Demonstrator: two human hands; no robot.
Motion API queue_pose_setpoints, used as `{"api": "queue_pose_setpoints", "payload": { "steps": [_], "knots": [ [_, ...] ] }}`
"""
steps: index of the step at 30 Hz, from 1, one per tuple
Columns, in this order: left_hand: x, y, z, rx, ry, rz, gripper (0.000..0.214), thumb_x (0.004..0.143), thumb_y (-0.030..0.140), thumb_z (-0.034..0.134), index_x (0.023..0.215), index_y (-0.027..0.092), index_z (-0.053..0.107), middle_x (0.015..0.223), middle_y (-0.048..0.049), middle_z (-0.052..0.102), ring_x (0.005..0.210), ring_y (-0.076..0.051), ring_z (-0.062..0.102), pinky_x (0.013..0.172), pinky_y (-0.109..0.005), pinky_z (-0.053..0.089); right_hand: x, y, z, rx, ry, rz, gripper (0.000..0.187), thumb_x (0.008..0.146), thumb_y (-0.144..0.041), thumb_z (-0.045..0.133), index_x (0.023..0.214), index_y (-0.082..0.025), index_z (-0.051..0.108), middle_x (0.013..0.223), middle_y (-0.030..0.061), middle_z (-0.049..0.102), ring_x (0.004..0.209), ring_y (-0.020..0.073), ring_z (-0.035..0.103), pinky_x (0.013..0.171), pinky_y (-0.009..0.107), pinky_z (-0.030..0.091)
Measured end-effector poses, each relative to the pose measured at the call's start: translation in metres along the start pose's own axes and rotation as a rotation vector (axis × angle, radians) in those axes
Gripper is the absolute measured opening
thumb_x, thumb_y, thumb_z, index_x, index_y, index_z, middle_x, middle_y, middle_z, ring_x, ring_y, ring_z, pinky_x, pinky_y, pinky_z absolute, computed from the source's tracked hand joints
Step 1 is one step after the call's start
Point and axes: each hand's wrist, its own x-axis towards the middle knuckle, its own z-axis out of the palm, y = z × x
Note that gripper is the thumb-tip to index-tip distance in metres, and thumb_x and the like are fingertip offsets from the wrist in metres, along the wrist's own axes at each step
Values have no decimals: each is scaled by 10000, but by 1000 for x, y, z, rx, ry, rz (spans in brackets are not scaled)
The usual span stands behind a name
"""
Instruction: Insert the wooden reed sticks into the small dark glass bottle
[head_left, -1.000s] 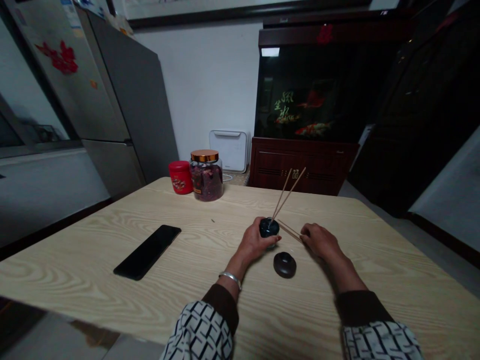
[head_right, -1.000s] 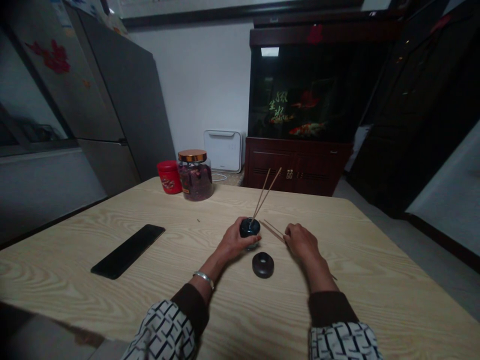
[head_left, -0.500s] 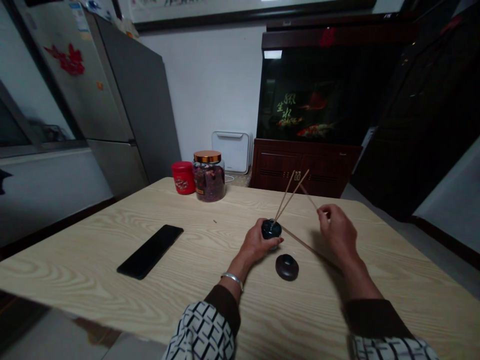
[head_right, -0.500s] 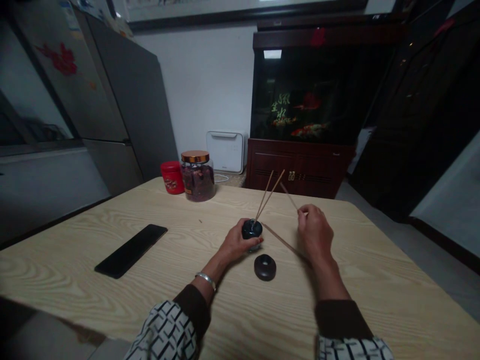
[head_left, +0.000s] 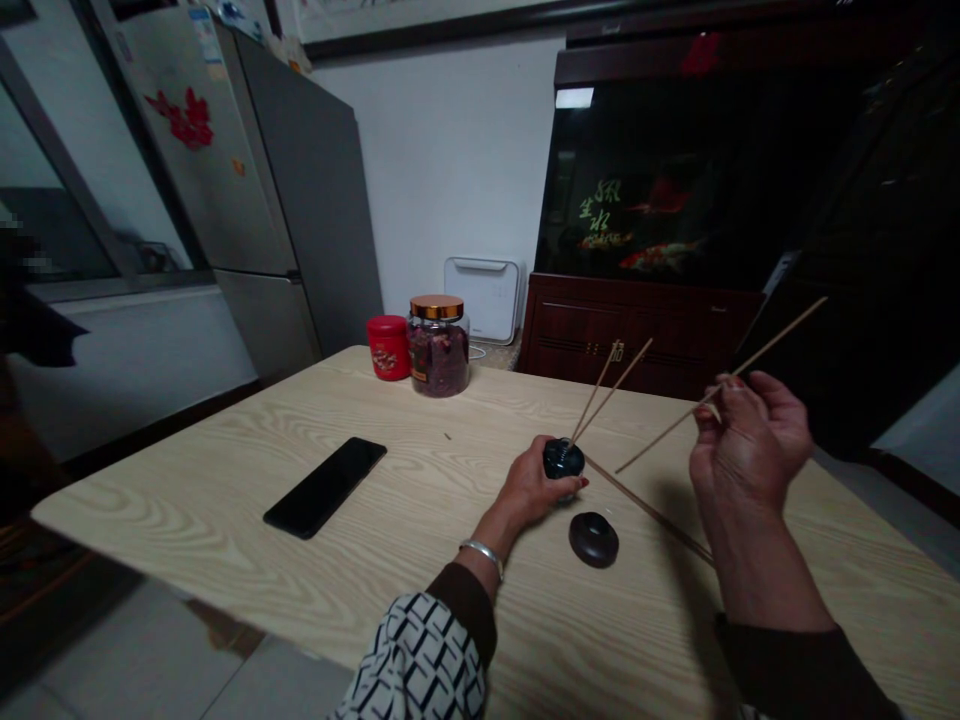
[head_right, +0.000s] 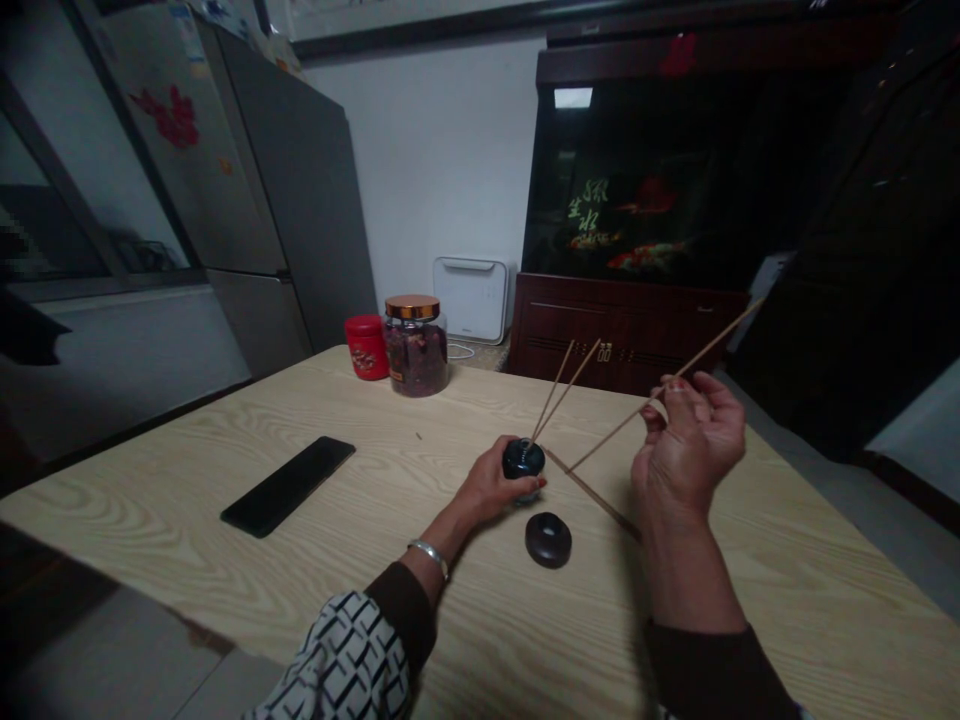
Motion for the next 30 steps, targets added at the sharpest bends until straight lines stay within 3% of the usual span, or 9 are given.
{"api": "queue_pose_setpoints", "payload": {
  "steps": [8, 14, 19, 22, 25, 27, 30],
  "knots": [
    [1, -3, 0, 2, 6, 12, 624, 636, 427, 863, 1150, 187, 604, 1002, -75, 693, 920, -243, 645, 847, -377, 519, -27, 17, 36, -71, -42, -164, 407, 721, -352, 786, 997, -228, 513, 857, -30, 613, 754, 123, 643, 539, 216, 531],
    [2, -5, 1, 35, 11, 14, 643, 645, 452, 860, 1170, 194, 593, 1002, -69, 695, 904, -231, 642, 800, -339, 509, -34, 26, 42, -88, -69, -201, 388, 746, -350, 770, 1010, -224, 516, 868, -27, 596, 747, 112, 631, 548, 214, 549],
    [1, -2, 0, 44, 8, 4, 650, 644, 468, 855, 1174, 198, 591, 1005, -68, 700, 902, -234, 646, 784, -334, 501, -49, 37, 43, -155, -191, -187, 369, 759, -327, 762, 1028, -214, 536, 879, -18, 610, 786, 128, 630, 569, 229, 561],
    [0, 0, 0, 48, 4, -3, 640, 648, 464, 851, 1169, 196, 594, 1013, -78, 698, 913, -239, 646, 789, -335, 500, -55, 42, 32, -267, -381, -75, 354, 779, -368, 746, 1034, -206, 561, 904, 4, 639, 808, 150, 637, 583, 257, 564],
    [0, 0, -1, 46, -3, -1, 640, 649, 459, 849, 1174, 194, 594, 1017, -82, 695, 918, -242, 645, 790, -335, 497, -48, 44, 3, -459, -582, 29, 300, 846, -432, 667, 1019, -196, 601, 935, 36, 663, 820, 180, 648, 608, 294, 552],
    [0, 0, -1, 38, -5, 9, 639, 649, 458, 850, 1172, 195, 595, 1009, -78, 692, 914, -239, 642, 793, -333, 496, -36, 43, -22, -699, -707, 25, 263, 892, -440, 594, 984, -196, 628, 926, 47, 672, 797, 193, 649, 632, 313, 523],
    [0, -1, -1, 38, -3, 10, 637, 651, 463, 850, 1166, 189, 594, 1004, -78, 687, 906, -231, 638, 795, -335, 499, -22, 42, -60, -1244, -961, -87, 188, 906, -350, 549, 913, -202, 664, 914, 65, 681, 827, 214, 638, 705, 332, 459]
  ]
}}
